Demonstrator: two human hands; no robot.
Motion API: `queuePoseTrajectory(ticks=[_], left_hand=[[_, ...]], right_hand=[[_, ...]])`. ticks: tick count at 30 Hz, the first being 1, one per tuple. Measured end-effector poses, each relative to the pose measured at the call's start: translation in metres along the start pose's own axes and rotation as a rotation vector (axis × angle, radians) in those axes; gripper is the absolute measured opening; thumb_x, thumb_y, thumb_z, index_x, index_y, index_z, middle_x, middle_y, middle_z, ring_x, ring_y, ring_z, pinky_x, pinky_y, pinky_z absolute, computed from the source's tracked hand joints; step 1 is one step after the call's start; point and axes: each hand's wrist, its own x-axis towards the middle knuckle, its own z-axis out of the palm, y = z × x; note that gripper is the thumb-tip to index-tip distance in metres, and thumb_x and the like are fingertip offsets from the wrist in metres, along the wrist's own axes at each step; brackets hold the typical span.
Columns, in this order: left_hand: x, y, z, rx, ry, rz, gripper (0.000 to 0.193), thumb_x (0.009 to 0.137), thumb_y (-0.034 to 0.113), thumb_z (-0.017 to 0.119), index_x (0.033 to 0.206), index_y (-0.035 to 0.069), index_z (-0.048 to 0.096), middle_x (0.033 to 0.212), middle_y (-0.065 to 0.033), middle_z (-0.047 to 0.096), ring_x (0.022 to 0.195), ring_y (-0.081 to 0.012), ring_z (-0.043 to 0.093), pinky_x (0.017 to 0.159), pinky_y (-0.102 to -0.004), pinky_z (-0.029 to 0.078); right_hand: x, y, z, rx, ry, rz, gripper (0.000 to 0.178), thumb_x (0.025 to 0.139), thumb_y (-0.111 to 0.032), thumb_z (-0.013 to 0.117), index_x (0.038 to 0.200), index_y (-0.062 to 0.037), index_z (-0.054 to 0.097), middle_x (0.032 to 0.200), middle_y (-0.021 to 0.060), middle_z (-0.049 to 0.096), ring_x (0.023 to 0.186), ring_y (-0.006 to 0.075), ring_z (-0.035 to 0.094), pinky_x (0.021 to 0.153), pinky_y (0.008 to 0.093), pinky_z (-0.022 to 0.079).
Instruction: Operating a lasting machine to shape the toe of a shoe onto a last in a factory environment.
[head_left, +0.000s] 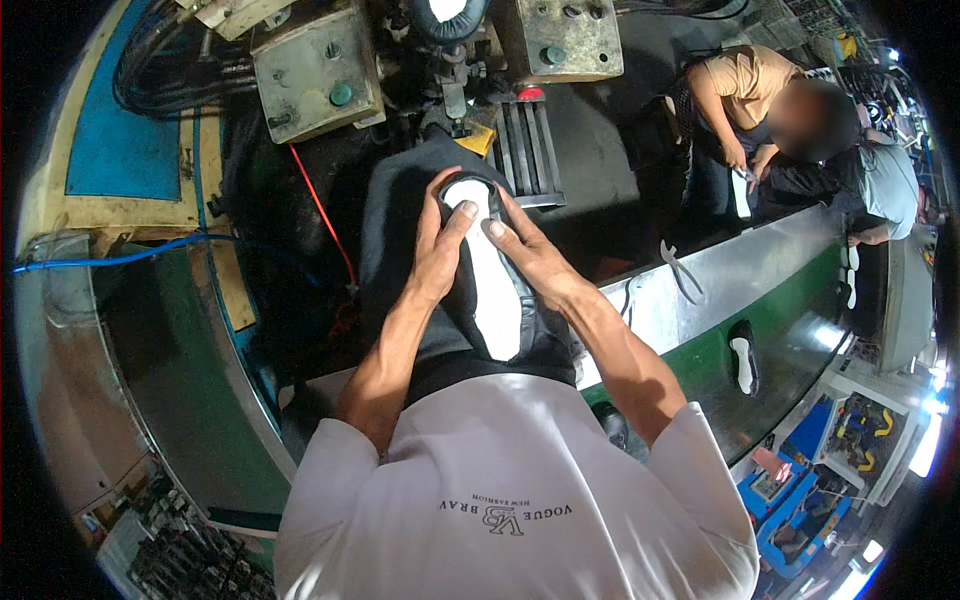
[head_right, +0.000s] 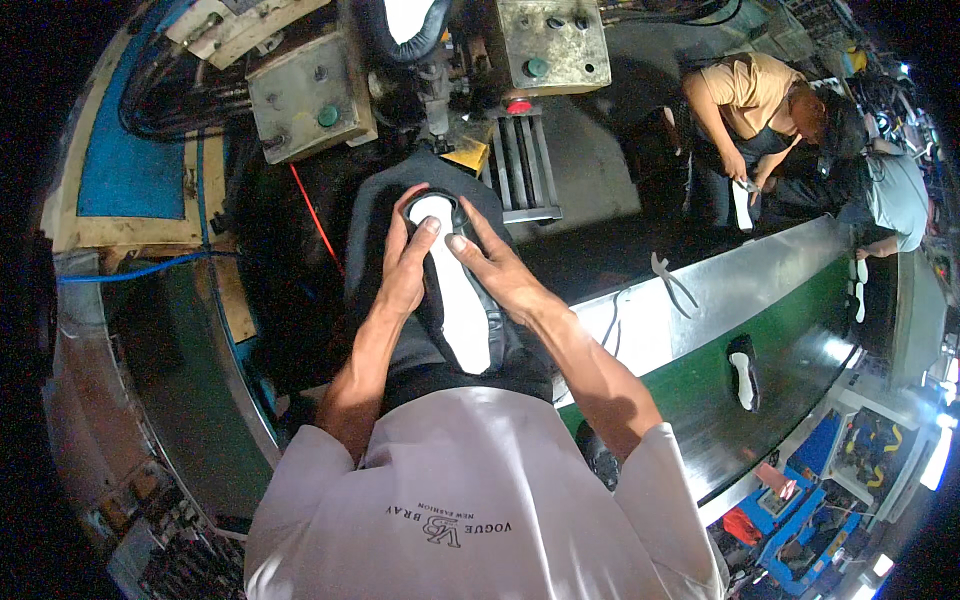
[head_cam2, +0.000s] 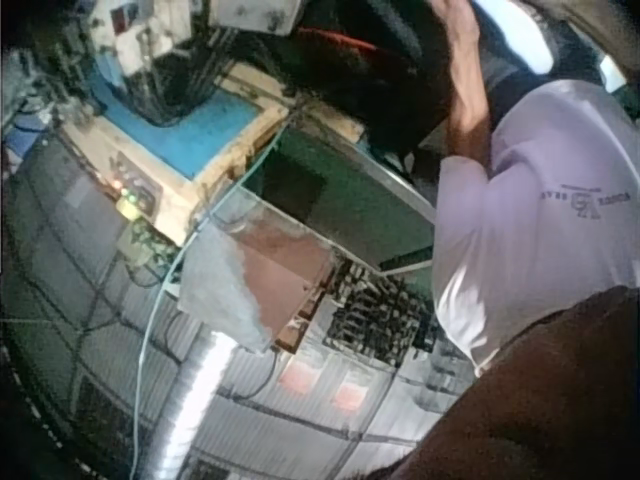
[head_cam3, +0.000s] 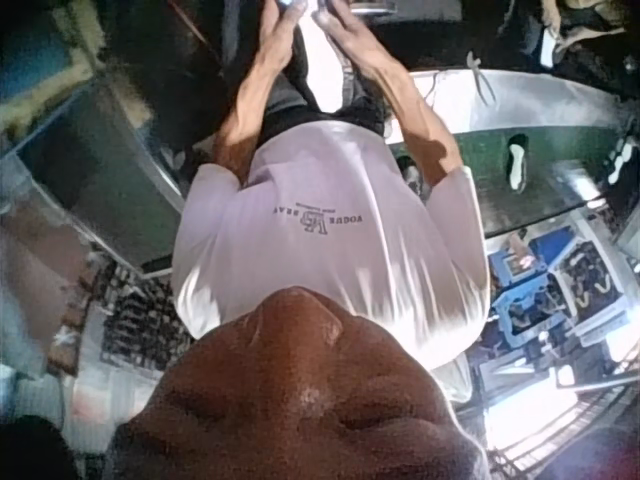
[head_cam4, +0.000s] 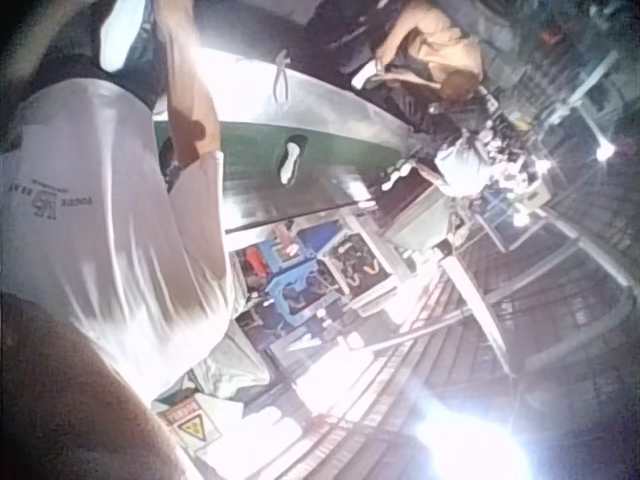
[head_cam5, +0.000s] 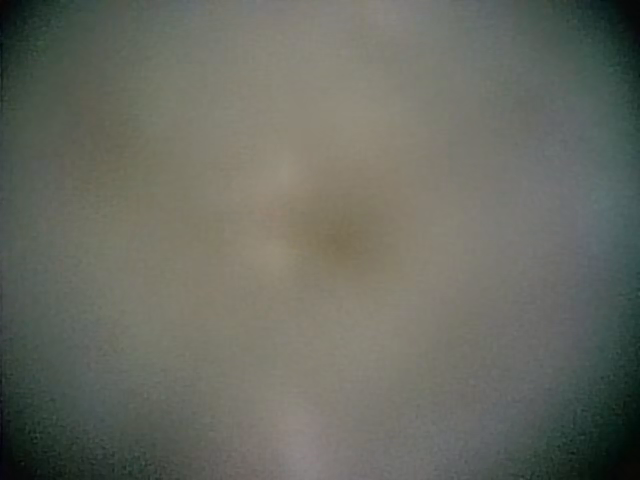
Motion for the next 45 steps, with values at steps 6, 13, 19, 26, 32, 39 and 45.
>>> queuePoseTrajectory(ticks=[6, 13, 19, 26, 32, 39, 45], left_hand=[[0.01, -0.012, 0.003, -0.058, 0.075, -0.045, 0.051, 0.107, 0.024, 0.067, 0.152, 0.007, 0.053, 0.139, -0.0096, 0.062, 0.126, -0.0213, 0.059, 0.111, -0.0368, 0.048], [0.031, -0.008, -0.003, 0.1, 0.343, -0.116, 0.044, 0.104, 0.017, 0.069, 0.145, 0.004, 0.063, 0.134, -0.0131, 0.07, 0.122, -0.0275, 0.066, 0.107, -0.0386, 0.051], [0.048, -0.002, -0.034, 0.667, 0.182, 0.203, 0.028, 0.104, 0.012, 0.064, 0.125, 0.0, 0.076, 0.121, -0.0243, 0.077, 0.114, -0.0382, 0.075, 0.098, -0.0405, 0.056], [0.051, 0.013, -0.054, 0.609, -0.049, 0.069, 0.039, 0.103, 0.008, 0.065, 0.142, 0.003, 0.069, 0.133, -0.0169, 0.074, 0.123, -0.0292, 0.071, 0.106, -0.0368, 0.052], [0.084, 0.027, -0.058, 0.503, -0.305, -0.155, 0.03, 0.105, 0.028, 0.071, 0.108, 0.0, 0.082, 0.097, -0.0086, 0.079, 0.092, -0.0149, 0.071, 0.083, -0.0315, 0.053], [0.102, 0.0, -0.031, 0.731, -0.039, -0.143, 0.037, 0.107, 0.029, 0.069, 0.092, -0.003, 0.079, 0.079, -0.0098, 0.076, 0.081, -0.0129, 0.069, 0.076, -0.0333, 0.054], [0.238, 0.088, -0.059, 0.182, 0.317, 0.202, 0.055, 0.113, 0.041, 0.06, 0.151, 0.001, 0.059, 0.139, -0.0132, 0.068, 0.126, -0.0196, 0.064, 0.107, -0.0352, 0.051]], right_hand=[[-0.027, -0.005, 0.009, -0.201, 0.078, -0.134, 0.091, 0.101, -0.032, 0.08, 0.171, -0.0026, 0.03, 0.164, 0.0249, 0.047, 0.149, 0.0276, 0.049, 0.123, 0.0376, 0.039], [-0.1, 0.004, 0.021, -1.226, 0.048, -0.322, 0.083, 0.08, -0.031, 0.091, 0.156, -0.0429, 0.057, 0.174, 0.0351, 0.01, 0.134, 0.0635, 0.044, 0.101, 0.0638, 0.057], [-0.098, 0.011, 0.01, -1.206, 0.002, -0.43, 0.077, 0.081, -0.028, 0.087, 0.153, -0.038, 0.061, 0.172, 0.0382, 0.012, 0.134, 0.0651, 0.044, 0.108, 0.0641, 0.054], [-0.094, -0.005, -0.001, -1.177, -0.096, -0.408, 0.072, 0.084, -0.029, 0.084, 0.152, -0.036, 0.062, 0.174, 0.0354, 0.012, 0.14, 0.0652, 0.04, 0.109, 0.0663, 0.053], [-0.076, -0.013, -0.024, -1.175, -0.218, -0.42, 0.074, 0.08, -0.033, 0.087, 0.15, -0.0418, 0.063, 0.174, 0.0314, 0.015, 0.138, 0.0617, 0.044, 0.107, 0.066, 0.055], [-0.067, -0.021, -0.034, -1.133, -0.209, -0.393, 0.074, 0.08, -0.032, 0.087, 0.15, -0.0392, 0.064, 0.174, 0.0314, 0.017, 0.136, 0.0605, 0.046, 0.106, 0.0675, 0.055], [-0.07, -0.054, -0.056, -0.981, 0.122, -0.329, 0.067, 0.082, -0.033, 0.086, 0.148, -0.0293, 0.07, 0.171, 0.037, 0.021, 0.136, 0.0635, 0.044, 0.109, 0.0669, 0.051]])
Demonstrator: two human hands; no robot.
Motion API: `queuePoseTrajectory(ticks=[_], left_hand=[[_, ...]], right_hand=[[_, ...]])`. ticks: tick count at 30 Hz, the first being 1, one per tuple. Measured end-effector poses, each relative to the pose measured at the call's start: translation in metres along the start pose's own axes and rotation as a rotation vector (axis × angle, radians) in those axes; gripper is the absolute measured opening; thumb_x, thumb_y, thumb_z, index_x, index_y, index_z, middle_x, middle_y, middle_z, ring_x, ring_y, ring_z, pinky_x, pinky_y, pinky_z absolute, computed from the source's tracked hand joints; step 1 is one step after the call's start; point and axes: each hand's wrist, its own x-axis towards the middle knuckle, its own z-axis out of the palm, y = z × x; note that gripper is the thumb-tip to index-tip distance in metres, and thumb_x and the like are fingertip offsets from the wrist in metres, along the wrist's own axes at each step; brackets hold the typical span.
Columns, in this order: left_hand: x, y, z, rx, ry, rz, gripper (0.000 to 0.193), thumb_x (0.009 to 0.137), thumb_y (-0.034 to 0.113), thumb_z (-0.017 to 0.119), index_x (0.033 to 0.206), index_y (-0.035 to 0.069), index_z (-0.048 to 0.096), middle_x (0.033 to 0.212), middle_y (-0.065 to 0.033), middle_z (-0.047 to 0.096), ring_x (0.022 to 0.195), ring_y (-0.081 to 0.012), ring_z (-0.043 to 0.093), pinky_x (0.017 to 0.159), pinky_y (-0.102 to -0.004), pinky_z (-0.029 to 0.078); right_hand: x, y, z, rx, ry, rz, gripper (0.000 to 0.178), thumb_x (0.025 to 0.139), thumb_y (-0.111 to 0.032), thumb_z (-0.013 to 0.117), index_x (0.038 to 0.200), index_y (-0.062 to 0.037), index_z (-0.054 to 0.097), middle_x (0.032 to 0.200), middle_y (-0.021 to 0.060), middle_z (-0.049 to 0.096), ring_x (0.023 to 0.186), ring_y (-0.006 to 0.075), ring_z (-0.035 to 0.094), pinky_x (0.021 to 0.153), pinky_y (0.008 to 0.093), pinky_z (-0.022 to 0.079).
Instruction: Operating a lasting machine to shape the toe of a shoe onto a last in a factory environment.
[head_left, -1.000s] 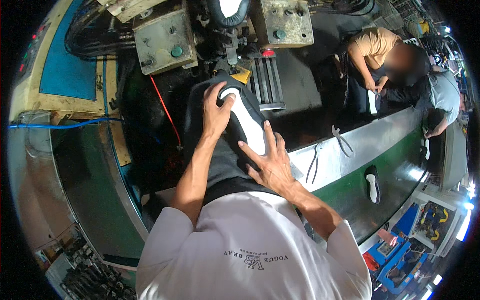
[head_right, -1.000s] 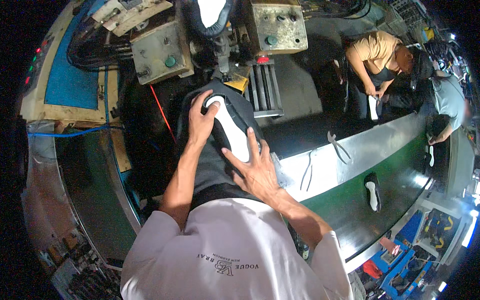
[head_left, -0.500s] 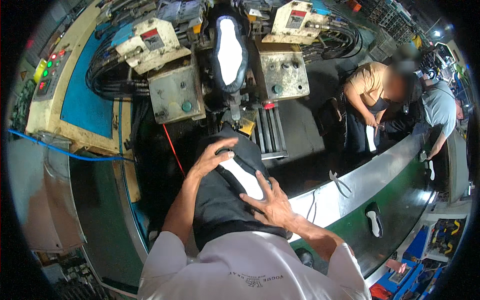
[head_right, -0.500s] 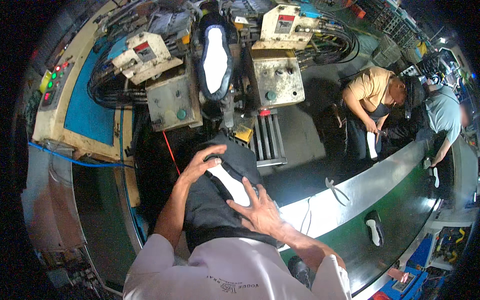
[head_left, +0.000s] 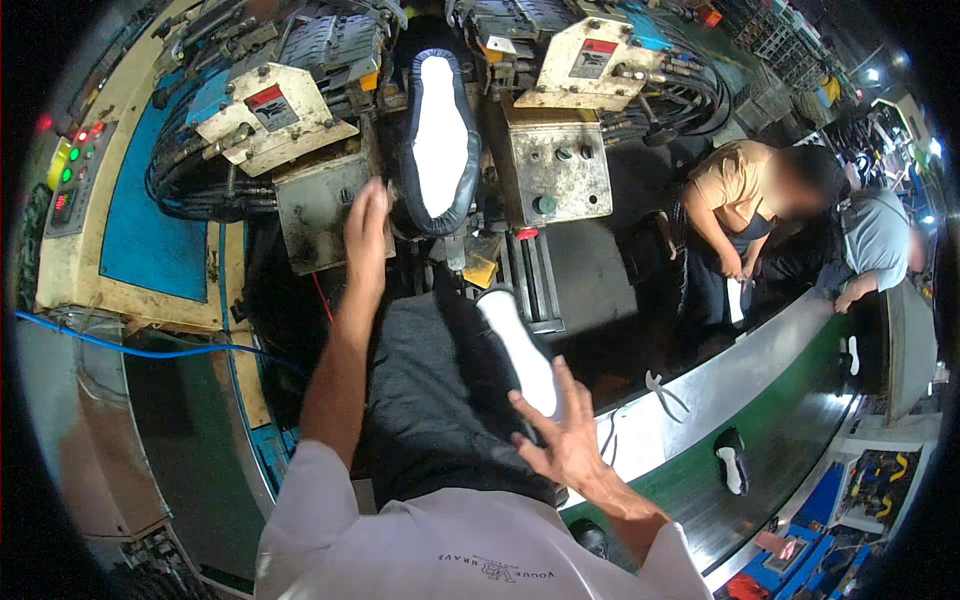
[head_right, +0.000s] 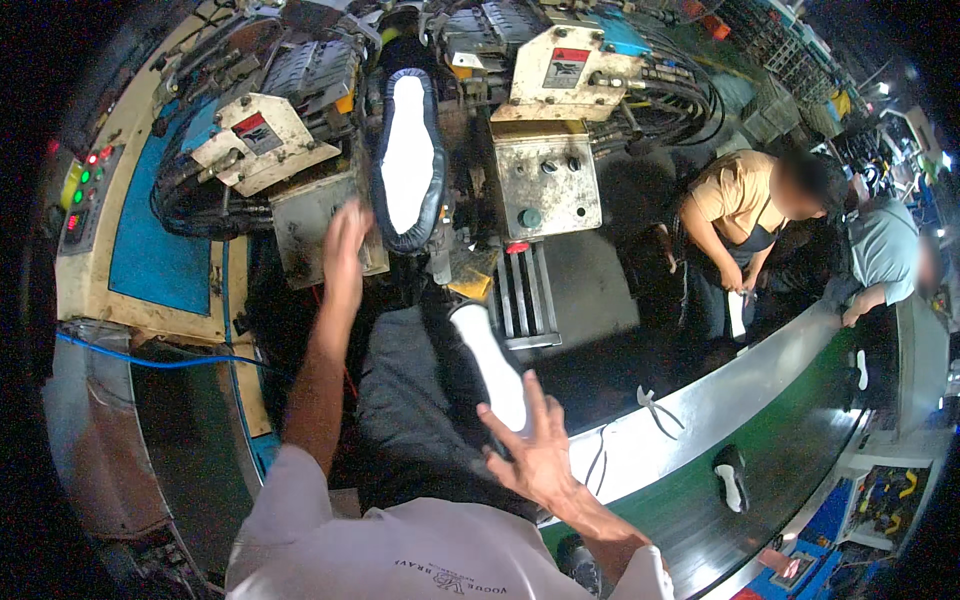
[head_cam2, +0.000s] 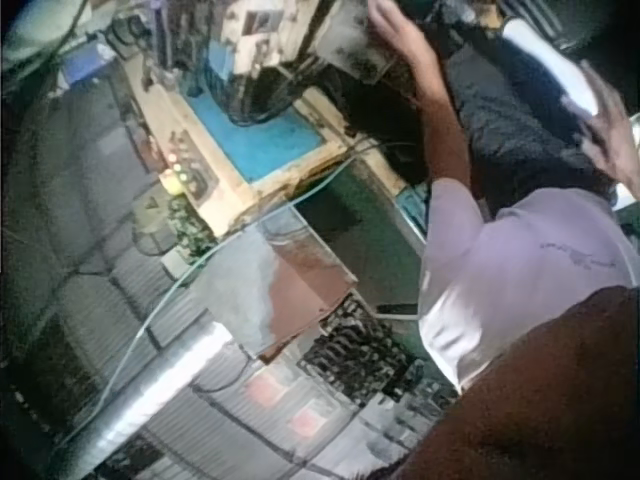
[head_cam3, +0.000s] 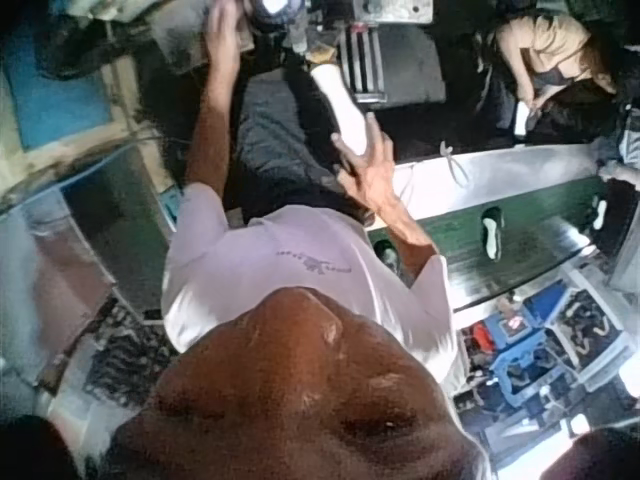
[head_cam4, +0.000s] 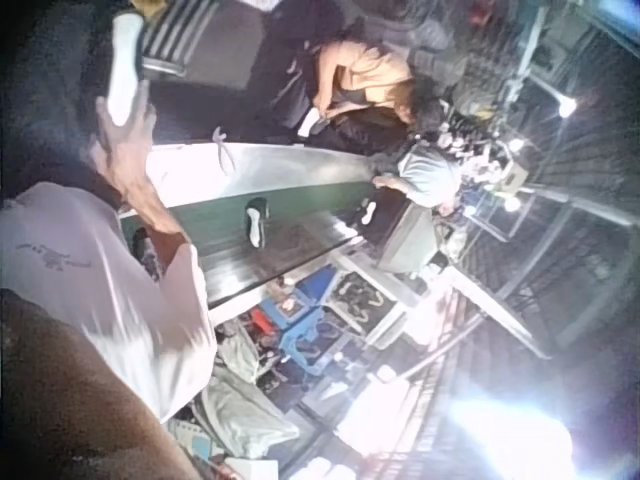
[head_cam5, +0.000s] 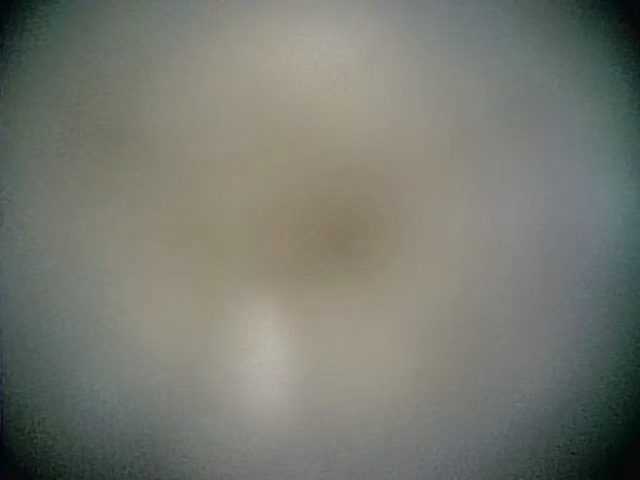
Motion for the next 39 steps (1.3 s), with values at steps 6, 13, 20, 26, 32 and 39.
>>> queuePoseTrajectory(ticks=[6, 13, 20, 26, 32, 39], left_hand=[[0.071, 0.073, 0.062, -0.299, -0.43, -0.226, 0.07, 0.108, 0.037, 0.067, 0.164, 0.005, 0.041, 0.144, -0.0146, 0.064, 0.128, -0.0261, 0.064, 0.109, -0.0397, 0.054], [0.0, 0.093, -0.037, -0.607, -0.562, -0.163, 0.079, 0.106, 0.033, 0.064, 0.172, 0.007, 0.028, 0.16, -0.022, 0.051, 0.145, -0.0352, 0.055, 0.121, -0.0507, 0.046], [-0.124, 0.108, -0.112, -0.277, -0.256, -0.105, 0.12, 0.081, 0.056, 0.074, 0.172, 0.0, 0.02, 0.154, -0.0256, 0.052, 0.136, -0.037, 0.059, 0.113, -0.0484, 0.051], [-0.193, 0.102, -0.134, -0.308, -0.145, -0.258, 0.121, 0.078, 0.056, 0.076, 0.172, 0.002, 0.022, 0.156, -0.0235, 0.051, 0.139, -0.0356, 0.057, 0.112, -0.0472, 0.05], [-0.223, 0.098, -0.124, -0.445, -0.188, -0.357, 0.124, 0.072, 0.041, 0.077, 0.173, 0.002, 0.018, 0.162, -0.0247, 0.045, 0.148, -0.0381, 0.049, 0.123, -0.0496, 0.041], [-0.212, 0.094, -0.106, -0.318, -0.257, -0.34, 0.118, 0.077, 0.032, 0.073, 0.174, 0.002, 0.014, 0.169, -0.0226, 0.038, 0.154, -0.0339, 0.042, 0.129, -0.0462, 0.032]], right_hand=[[0.074, -0.014, -0.062, -0.185, 0.22, 0.035, 0.066, 0.085, -0.028, 0.084, 0.149, -0.0282, 0.068, 0.172, 0.0365, 0.019, 0.142, 0.0586, 0.043, 0.111, 0.0631, 0.05], [0.224, -0.036, -0.082, -0.226, 0.371, -0.19, 0.074, 0.085, -0.028, 0.082, 0.155, -0.0331, 0.06, 0.171, 0.0353, 0.021, 0.131, 0.0607, 0.049, 0.11, 0.0653, 0.05], [0.313, -0.046, -0.044, -0.14, 0.332, -0.073, 0.073, 0.086, -0.033, 0.081, 0.156, -0.0369, 0.059, 0.172, 0.0318, 0.022, 0.14, 0.0607, 0.044, 0.11, 0.0653, 0.05], [0.321, -0.048, -0.019, -0.196, 0.322, -0.039, 0.074, 0.088, -0.034, 0.081, 0.158, -0.0365, 0.057, 0.173, 0.034, 0.018, 0.133, 0.0599, 0.05, 0.106, 0.0644, 0.053], [0.31, -0.06, 0.008, -0.344, 0.45, -0.268, 0.09, 0.087, -0.03, 0.083, 0.166, -0.0129, 0.043, 0.17, 0.0402, 0.02, 0.155, 0.0607, 0.026, 0.126, 0.0684, 0.026], [0.337, -0.048, 0.011, -0.401, 0.507, -0.318, 0.094, 0.081, -0.031, 0.086, 0.163, -0.0093, 0.046, 0.167, 0.0388, 0.033, 0.16, 0.0547, 0.025, 0.131, 0.0659, 0.019]])
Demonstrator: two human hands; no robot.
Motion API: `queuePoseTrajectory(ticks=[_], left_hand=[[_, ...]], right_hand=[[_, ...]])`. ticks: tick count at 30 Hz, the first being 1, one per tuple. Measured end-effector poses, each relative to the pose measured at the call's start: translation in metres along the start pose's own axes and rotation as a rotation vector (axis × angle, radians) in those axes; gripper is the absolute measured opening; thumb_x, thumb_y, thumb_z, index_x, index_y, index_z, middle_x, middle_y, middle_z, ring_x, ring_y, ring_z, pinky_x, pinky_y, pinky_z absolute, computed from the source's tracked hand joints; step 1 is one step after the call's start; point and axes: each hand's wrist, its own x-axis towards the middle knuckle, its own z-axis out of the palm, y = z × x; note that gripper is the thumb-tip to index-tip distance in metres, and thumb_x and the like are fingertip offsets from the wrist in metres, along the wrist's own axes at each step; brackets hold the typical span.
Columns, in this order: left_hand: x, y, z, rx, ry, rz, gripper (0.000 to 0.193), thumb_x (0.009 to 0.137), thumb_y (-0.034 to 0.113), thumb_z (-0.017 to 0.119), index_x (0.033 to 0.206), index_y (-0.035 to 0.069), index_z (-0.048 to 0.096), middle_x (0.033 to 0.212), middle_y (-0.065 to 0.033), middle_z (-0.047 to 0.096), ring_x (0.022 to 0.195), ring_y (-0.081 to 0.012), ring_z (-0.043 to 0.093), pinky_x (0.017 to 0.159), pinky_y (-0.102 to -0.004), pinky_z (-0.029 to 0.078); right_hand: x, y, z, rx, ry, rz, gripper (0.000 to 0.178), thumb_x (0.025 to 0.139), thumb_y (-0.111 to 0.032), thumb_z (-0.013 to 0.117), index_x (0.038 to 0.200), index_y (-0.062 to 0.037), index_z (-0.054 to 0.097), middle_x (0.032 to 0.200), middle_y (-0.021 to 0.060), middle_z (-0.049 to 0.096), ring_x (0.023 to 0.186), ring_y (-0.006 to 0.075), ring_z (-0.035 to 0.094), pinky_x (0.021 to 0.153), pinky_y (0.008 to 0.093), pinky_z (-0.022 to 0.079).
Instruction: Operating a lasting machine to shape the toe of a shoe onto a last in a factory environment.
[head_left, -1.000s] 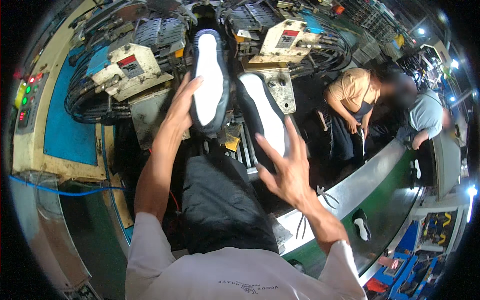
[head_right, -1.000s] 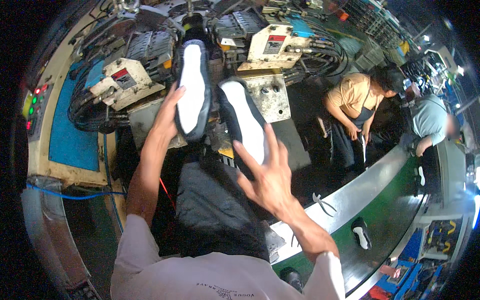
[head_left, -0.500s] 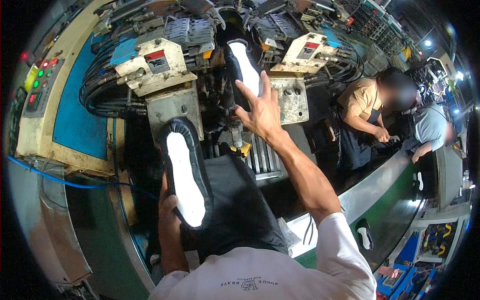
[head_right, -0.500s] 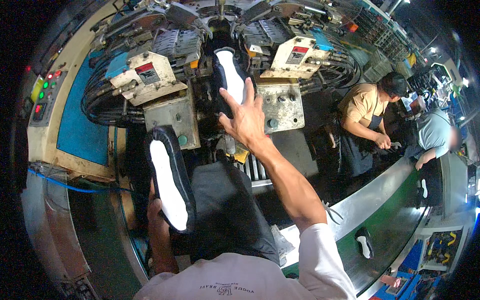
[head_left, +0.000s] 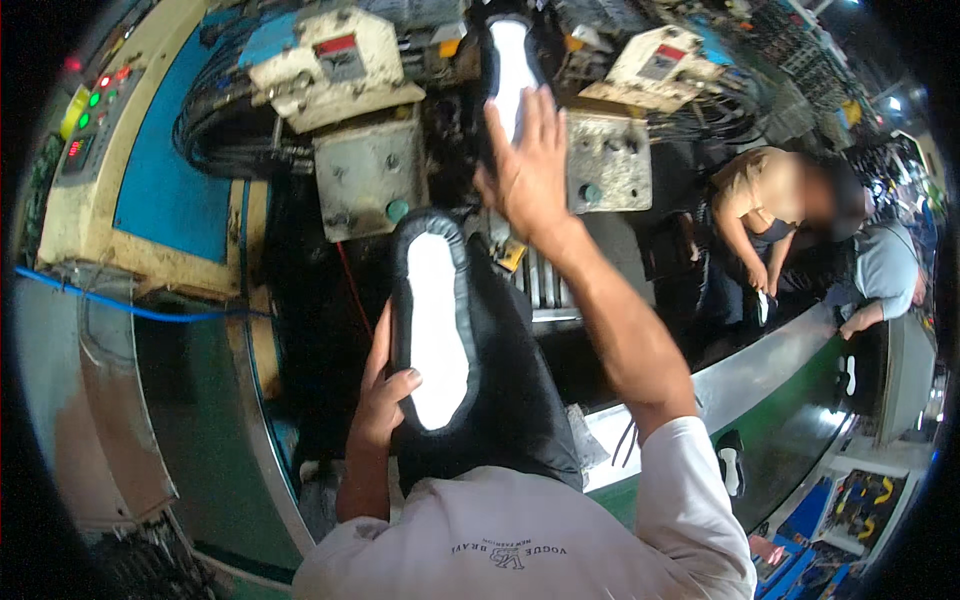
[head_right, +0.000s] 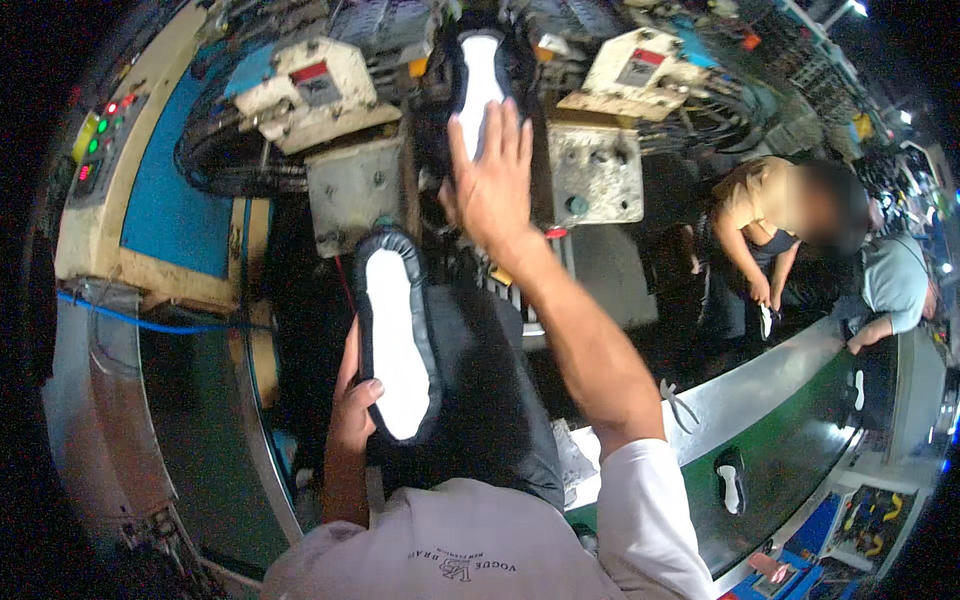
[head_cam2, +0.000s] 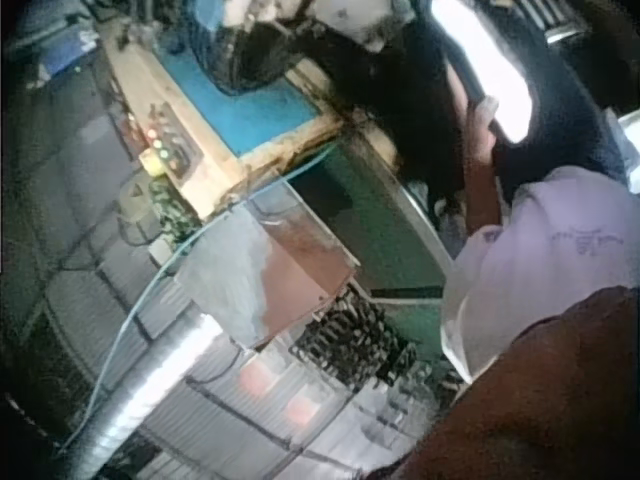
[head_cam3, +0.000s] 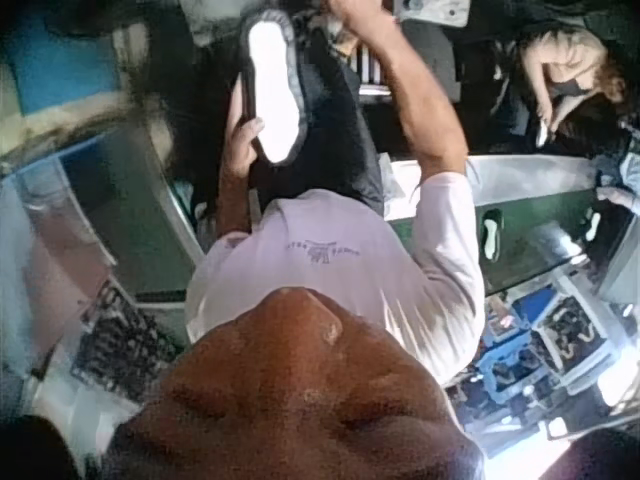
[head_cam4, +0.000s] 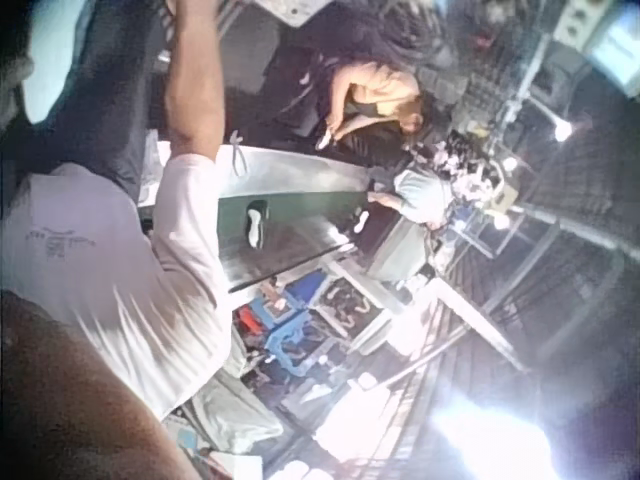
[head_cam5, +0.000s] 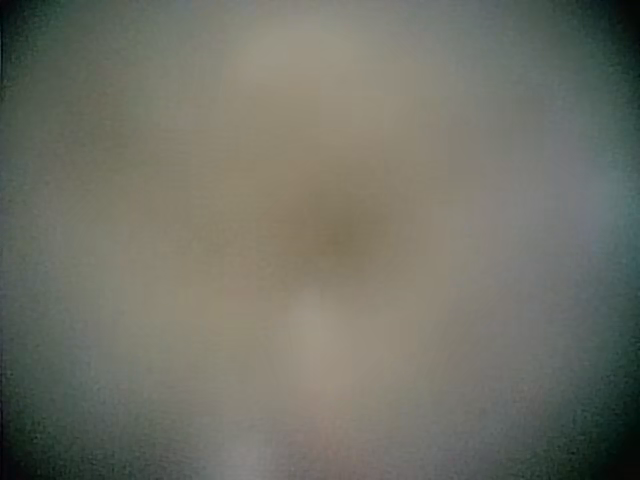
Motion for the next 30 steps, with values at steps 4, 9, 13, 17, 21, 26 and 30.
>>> queuePoseTrajectory(ticks=[4, 9, 13, 17, 21, 26, 30], left_hand=[[0.017, 0.006, -0.004, 0.357, -0.03, 0.118, 0.11, 0.082, 0.012, 0.074, 0.175, 0.004, 0.014, 0.173, -0.0225, 0.033, 0.159, -0.0332, 0.038, 0.131, -0.0457, 0.03], [0.034, 0.004, 0.003, 0.544, 0.002, 0.137, 0.109, 0.086, -0.003, 0.079, 0.175, 0.007, 0.015, 0.176, -0.0218, 0.029, 0.16, -0.0338, 0.037, 0.13, -0.0462, 0.032], [0.047, -0.001, 0.003, 0.704, 0.097, 0.139, 0.108, 0.086, -0.002, 0.078, 0.174, 0.006, 0.017, 0.175, -0.0206, 0.031, 0.16, -0.0339, 0.036, 0.13, -0.0459, 0.032], [0.056, -0.01, -0.003, 0.755, 0.108, 0.145, 0.109, 0.087, 0.001, 0.084, 0.174, 0.008, 0.019, 0.178, -0.0201, 0.026, 0.162, -0.037, 0.032, 0.131, -0.0492, 0.032], [0.05, -0.018, -0.005, 0.753, 0.179, 0.155, 0.107, 0.086, -0.003, 0.081, 0.174, 0.004, 0.02, 0.173, -0.0213, 0.036, 0.156, -0.032, 0.041, 0.129, -0.0438, 0.033], [0.02, -0.022, -0.01, 0.911, 0.345, 0.091, 0.105, 0.088, 0.006, 0.084, 0.173, 0.007, 0.022, 0.164, -0.0271, 0.043, 0.148, -0.04, 0.048, 0.125, -0.0476, 0.039], [-0.004, -0.03, -0.017, 0.986, 0.446, 0.076, 0.106, 0.087, 0.008, 0.085, 0.173, 0.009, 0.024, 0.156, -0.0291, 0.049, 0.14, -0.0467, 0.052, 0.121, -0.0509, 0.041]], right_hand=[[0.053, 0.017, 0.021, -0.085, 0.021, -0.014, 0.09, 0.087, -0.035, 0.082, 0.166, -0.0145, 0.044, 0.167, 0.0372, 0.033, 0.159, 0.052, 0.028, 0.133, 0.0603, 0.021], [0.11, 0.043, 0.044, -0.077, 0.085, -0.086, 0.088, 0.088, -0.041, 0.082, 0.162, -0.0095, 0.047, 0.163, 0.04, 0.038, 0.157, 0.0536, 0.032, 0.132, 0.0597, 0.024], [0.133, 0.055, 0.048, -0.042, 0.047, -0.096, 0.087, 0.088, -0.041, 0.081, 0.162, -0.0091, 0.048, 0.163, 0.0403, 0.038, 0.156, 0.0539, 0.032, 0.131, 0.0596, 0.024], [0.134, 0.062, 0.049, -0.023, 0.022, -0.106, 0.086, 0.089, -0.042, 0.081, 0.162, -0.0086, 0.048, 0.163, 0.0406, 0.038, 0.156, 0.0541, 0.032, 0.131, 0.0595, 0.025], [0.143, 0.069, 0.051, -0.019, 0.002, -0.119, 0.085, 0.09, -0.042, 0.081, 0.161, -0.0081, 0.049, 0.163, 0.0409, 0.039, 0.156, 0.0543, 0.033, 0.131, 0.0595, 0.026], [0.143, 0.044, 0.028, -0.081, -0.001, -0.159, 0.084, 0.091, -0.043, 0.081, 0.161, -0.0075, 0.049, 0.162, 0.0413, 0.039, 0.156, 0.0546, 0.033, 0.131, 0.0594, 0.027], [0.037, -0.033, 0.008, 0.353, 0.07, -0.196, 0.082, 0.093, -0.043, 0.081, 0.159, -0.006, 0.051, 0.161, 0.0399, 0.041, 0.155, 0.0528, 0.036, 0.129, 0.0581, 0.03]])
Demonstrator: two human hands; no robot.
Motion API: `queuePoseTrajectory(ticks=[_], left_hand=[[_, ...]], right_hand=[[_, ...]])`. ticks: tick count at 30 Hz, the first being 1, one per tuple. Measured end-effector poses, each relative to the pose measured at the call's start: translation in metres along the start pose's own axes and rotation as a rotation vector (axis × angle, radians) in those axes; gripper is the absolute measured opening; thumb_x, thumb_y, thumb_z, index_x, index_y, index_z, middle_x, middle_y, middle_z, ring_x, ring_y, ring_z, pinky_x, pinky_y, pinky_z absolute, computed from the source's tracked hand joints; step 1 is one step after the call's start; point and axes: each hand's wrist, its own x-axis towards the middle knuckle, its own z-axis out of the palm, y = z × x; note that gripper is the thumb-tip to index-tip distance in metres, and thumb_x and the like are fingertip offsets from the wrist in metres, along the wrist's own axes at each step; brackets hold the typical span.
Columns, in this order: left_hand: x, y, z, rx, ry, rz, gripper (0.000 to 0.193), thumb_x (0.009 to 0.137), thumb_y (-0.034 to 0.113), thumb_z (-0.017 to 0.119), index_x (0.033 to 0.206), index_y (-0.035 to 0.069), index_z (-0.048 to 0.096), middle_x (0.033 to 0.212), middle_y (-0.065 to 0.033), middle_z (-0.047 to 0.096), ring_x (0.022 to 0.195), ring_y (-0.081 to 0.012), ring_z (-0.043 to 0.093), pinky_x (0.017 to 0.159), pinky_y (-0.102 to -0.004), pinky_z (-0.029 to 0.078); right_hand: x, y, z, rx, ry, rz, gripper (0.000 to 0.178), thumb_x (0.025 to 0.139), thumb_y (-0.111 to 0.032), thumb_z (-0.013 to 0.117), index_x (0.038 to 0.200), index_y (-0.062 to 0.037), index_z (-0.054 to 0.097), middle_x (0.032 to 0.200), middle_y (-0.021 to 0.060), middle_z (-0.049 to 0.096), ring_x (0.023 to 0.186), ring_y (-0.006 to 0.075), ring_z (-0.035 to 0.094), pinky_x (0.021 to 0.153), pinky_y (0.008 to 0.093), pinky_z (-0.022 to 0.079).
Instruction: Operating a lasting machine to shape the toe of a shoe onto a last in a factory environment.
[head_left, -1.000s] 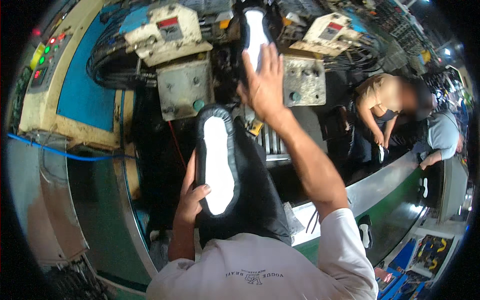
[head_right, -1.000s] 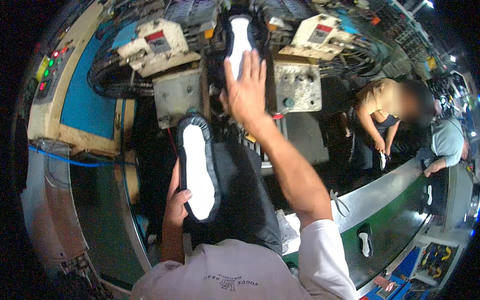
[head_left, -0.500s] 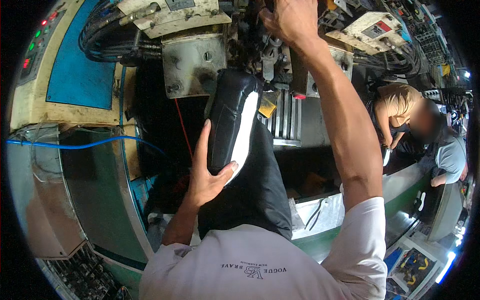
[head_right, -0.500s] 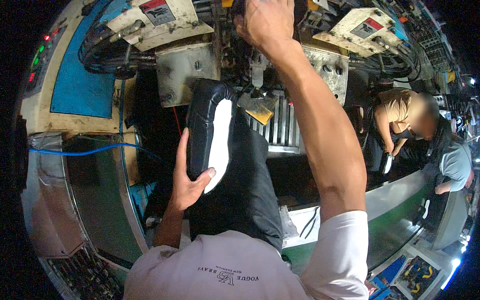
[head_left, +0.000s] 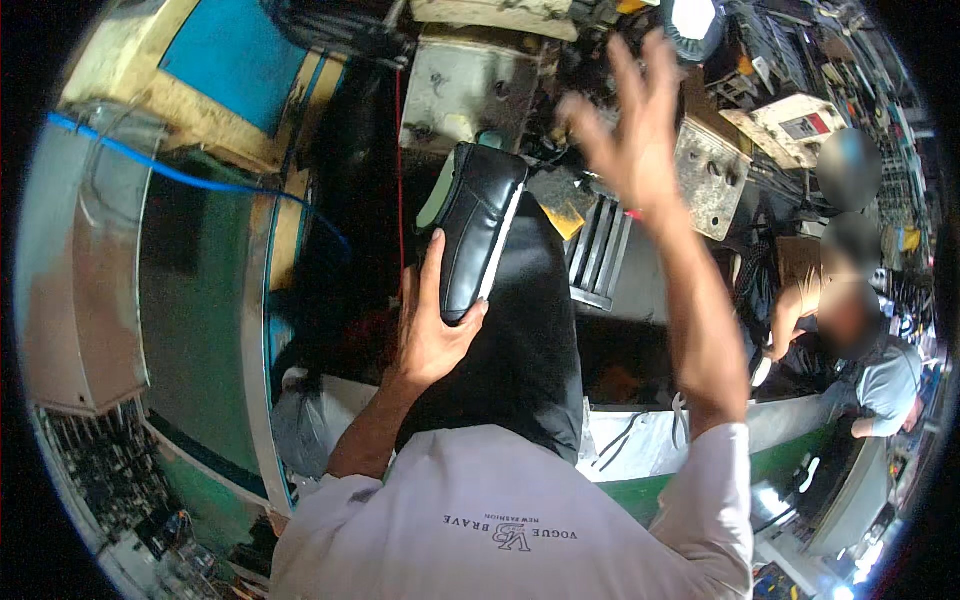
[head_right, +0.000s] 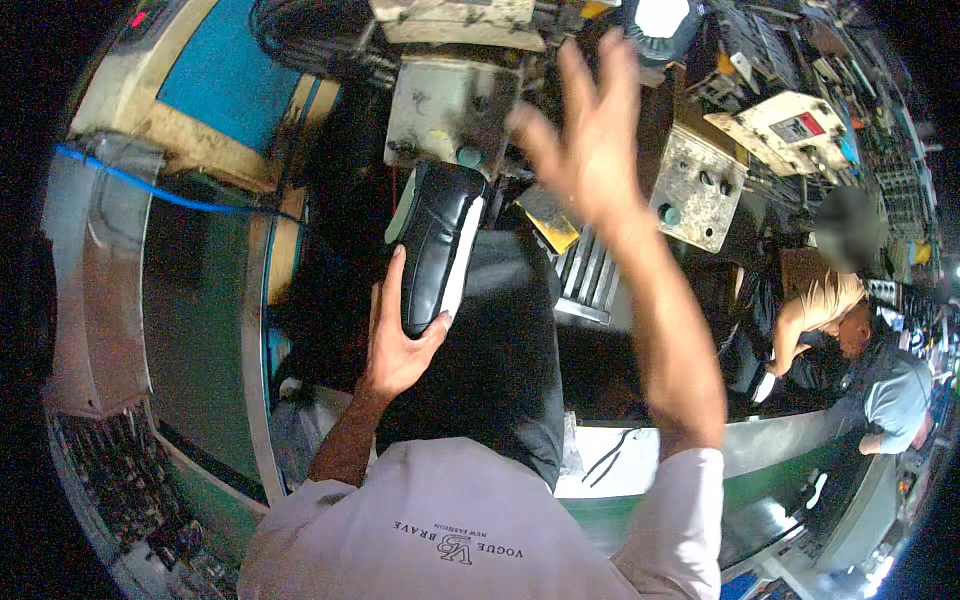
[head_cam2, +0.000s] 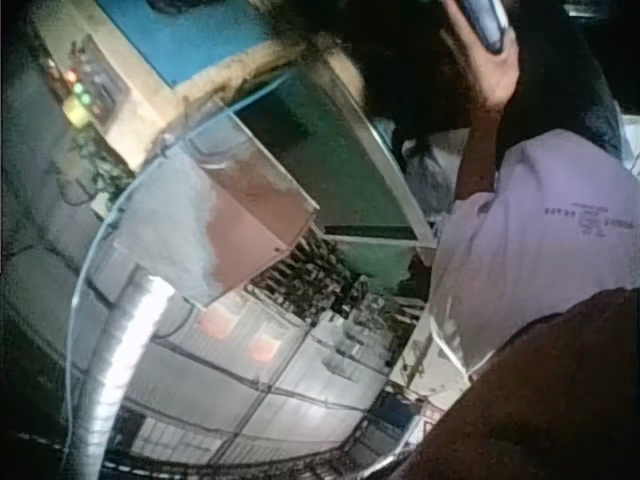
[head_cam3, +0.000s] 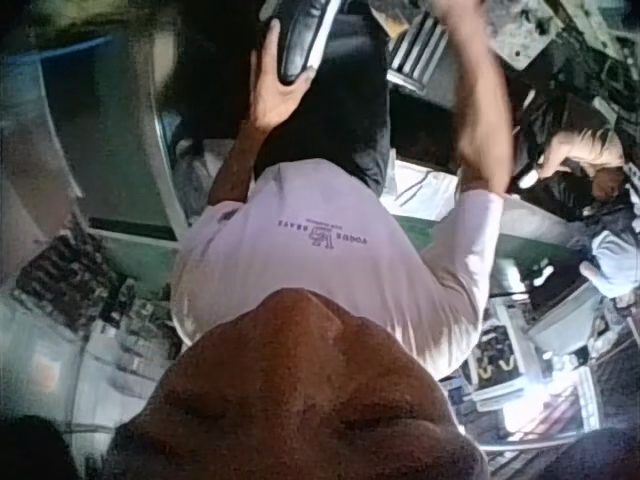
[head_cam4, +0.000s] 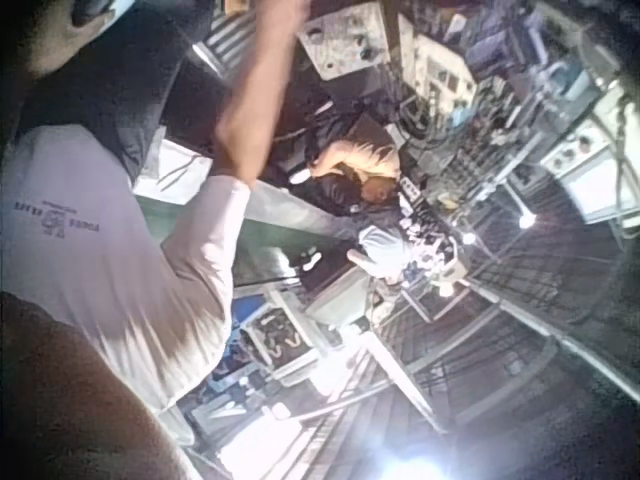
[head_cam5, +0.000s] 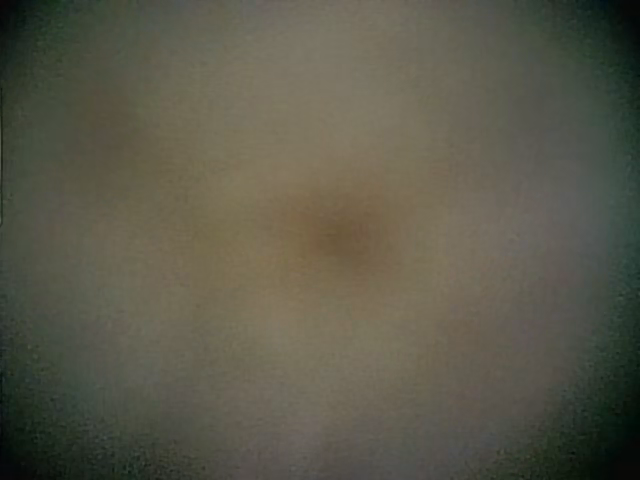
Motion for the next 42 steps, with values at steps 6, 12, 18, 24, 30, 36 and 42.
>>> queuePoseTrajectory(ticks=[6, 12, 18, 24, 30, 36, 42], left_hand=[[-0.042, -0.031, 0.001, -0.186, -0.103, -0.031, 0.101, 0.09, 0.001, 0.082, 0.172, 0.001, 0.021, 0.172, -0.0244, 0.035, 0.159, -0.033, 0.036, 0.129, -0.0451, 0.034], [-0.065, -0.064, 0.048, -0.387, -0.294, -0.107, 0.102, 0.094, 0.006, 0.081, 0.173, 0.003, 0.017, 0.169, -0.0268, 0.036, 0.154, -0.0361, 0.043, 0.125, -0.0438, 0.04], [-0.025, -0.065, 0.069, 0.32, -0.583, -0.084, 0.091, 0.096, 0.043, 0.079, 0.165, -0.003, 0.039, 0.163, -0.0367, 0.042, 0.152, -0.0483, 0.044, 0.126, -0.0487, 0.037], [0.03, -0.024, 0.096, 0.359, -0.281, 0.105, 0.065, 0.095, 0.038, 0.076, 0.138, -0.008, 0.063, 0.131, -0.0364, 0.066, 0.12, -0.052, 0.067, 0.106, -0.0548, 0.054], [0.041, -0.008, 0.107, 0.589, -0.319, 0.161, 0.044, 0.096, 0.03, 0.068, 0.111, -0.011, 0.069, 0.105, -0.0349, 0.075, 0.098, -0.0547, 0.073, 0.089, -0.0572, 0.061], [0.026, -0.015, 0.118, 0.585, -0.337, 0.159, 0.053, 0.098, 0.033, 0.066, 0.127, -0.011, 0.063, 0.123, -0.0395, 0.068, 0.11, -0.0556, 0.07, 0.098, -0.0562, 0.058], [0.004, -0.05, 0.127, -0.1, -0.371, 0.002, 0.105, 0.091, 0.023, 0.088, 0.17, -0.002, 0.024, 0.163, -0.0374, 0.04, 0.153, -0.0484, 0.042, 0.126, -0.0486, 0.038]], right_hand=[[-0.245, -0.053, 0.0, 0.521, -0.375, 0.813, 0.046, 0.101, -0.02, 0.075, 0.141, 0.0013, 0.066, 0.132, 0.0225, 0.071, 0.123, 0.037, 0.069, 0.105, 0.0436, 0.055], [-0.511, -0.029, -0.106, -0.42, -0.268, 1.037, 0.058, 0.096, -0.026, 0.08, 0.142, 0.0035, 0.062, 0.13, 0.0294, 0.061, 0.121, 0.0463, 0.058, 0.106, 0.0545, 0.048], [-0.653, -0.074, -0.134, -0.551, -0.394, 1.511, 0.075, 0.092, -0.056, 0.079, 0.14, -0.0002, 0.065, 0.131, 0.0273, 0.058, 0.123, 0.0434, 0.053, 0.109, 0.0546, 0.041], [-0.674, -0.08, -0.132, -0.429, -0.208, 1.51, 0.05, 0.099, -0.034, 0.072, 0.132, 0.0037, 0.069, 0.12, 0.0255, 0.065, 0.115, 0.0416, 0.059, 0.1, 0.0526, 0.048], [-0.612, -0.067, -0.164, 0.604, 0.629, 1.861, 0.042, 0.11, -0.024, 0.061, 0.137, 0.0078, 0.063, 0.103, 0.011, 0.069, 0.094, 0.0247, 0.069, 0.082, 0.0343, 0.058], [-0.377, -0.028, -0.142, 1.357, 0.153, 1.42, 0.037, 0.108, -0.031, 0.069, 0.135, -0.0057, 0.066, 0.089, 0.005, 0.066, 0.079, 0.0179, 0.063, 0.079, 0.0345, 0.053], [-0.249, -0.022, -0.102, 0.548, -0.956, 0.68, 0.043, 0.11, -0.035, 0.066, 0.094, 0.0048, 0.07, 0.074, 0.0174, 0.068, 0.071, 0.0303, 0.068, 0.072, 0.0447, 0.054]])
